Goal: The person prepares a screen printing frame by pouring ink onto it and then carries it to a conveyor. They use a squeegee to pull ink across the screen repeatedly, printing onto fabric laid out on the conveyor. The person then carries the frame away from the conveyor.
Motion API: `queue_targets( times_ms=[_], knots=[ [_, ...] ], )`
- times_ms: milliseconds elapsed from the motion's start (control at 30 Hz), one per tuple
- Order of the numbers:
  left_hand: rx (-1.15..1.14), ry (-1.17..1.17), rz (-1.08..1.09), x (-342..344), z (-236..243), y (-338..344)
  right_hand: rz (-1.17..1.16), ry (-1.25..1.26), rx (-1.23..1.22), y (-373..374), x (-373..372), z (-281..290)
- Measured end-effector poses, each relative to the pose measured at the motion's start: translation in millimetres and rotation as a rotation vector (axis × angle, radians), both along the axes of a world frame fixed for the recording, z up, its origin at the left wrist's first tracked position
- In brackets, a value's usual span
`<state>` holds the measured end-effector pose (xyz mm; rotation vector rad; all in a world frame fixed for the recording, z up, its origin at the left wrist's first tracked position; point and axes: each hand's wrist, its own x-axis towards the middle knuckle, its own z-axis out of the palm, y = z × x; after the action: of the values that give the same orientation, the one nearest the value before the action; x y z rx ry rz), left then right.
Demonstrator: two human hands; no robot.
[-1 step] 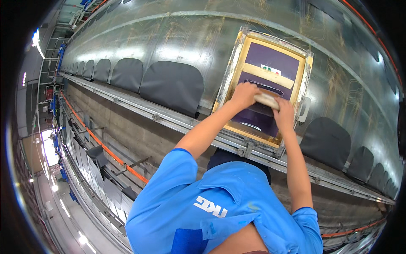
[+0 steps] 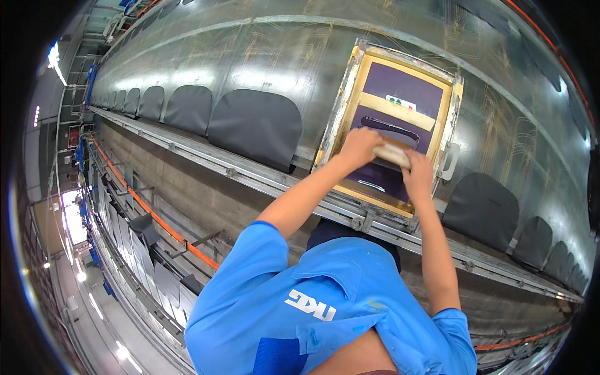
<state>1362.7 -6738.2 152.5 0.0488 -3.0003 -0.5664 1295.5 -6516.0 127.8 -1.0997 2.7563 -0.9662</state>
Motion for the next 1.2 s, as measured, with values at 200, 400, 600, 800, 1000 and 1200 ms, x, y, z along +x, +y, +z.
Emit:
queue_targets(
  times_ms=[200, 400, 600, 800, 1000, 1200],
  knots=[
    [0.053, 0.037, -0.01, 71.4, -5.5, 26.7, 0.14, -0.163, -0.018, 36.0, 44.6, 8.4],
    [0.112, 0.091, 0.045, 83.2, -11.3, 31.4, -0.607, -0.105, -0.237, 88.5, -97.2, -61.4],
    [0.113, 0.173, 0.034, 84.3, -16.9, 39.1, -0.531, -0.408, -0.47, 62.2, -139.9, -89.8],
    [0.198, 0.199, 0.008, 107.7, 3.7, 26.0, -0.48, -0.083, -0.561, 45.3, -120.3, -19.6],
    [0.234, 0.261, 0.099, 153.1, 45.2, -49.6, -0.421, -0.19, -0.532, -56.6, -57.1, 88.6],
    [0.222, 0.194, 0.159, 205.4, 43.2, -194.3, -0.408, -0.181, -0.601, -212.9, -12.8, 51.7]
  ],
)
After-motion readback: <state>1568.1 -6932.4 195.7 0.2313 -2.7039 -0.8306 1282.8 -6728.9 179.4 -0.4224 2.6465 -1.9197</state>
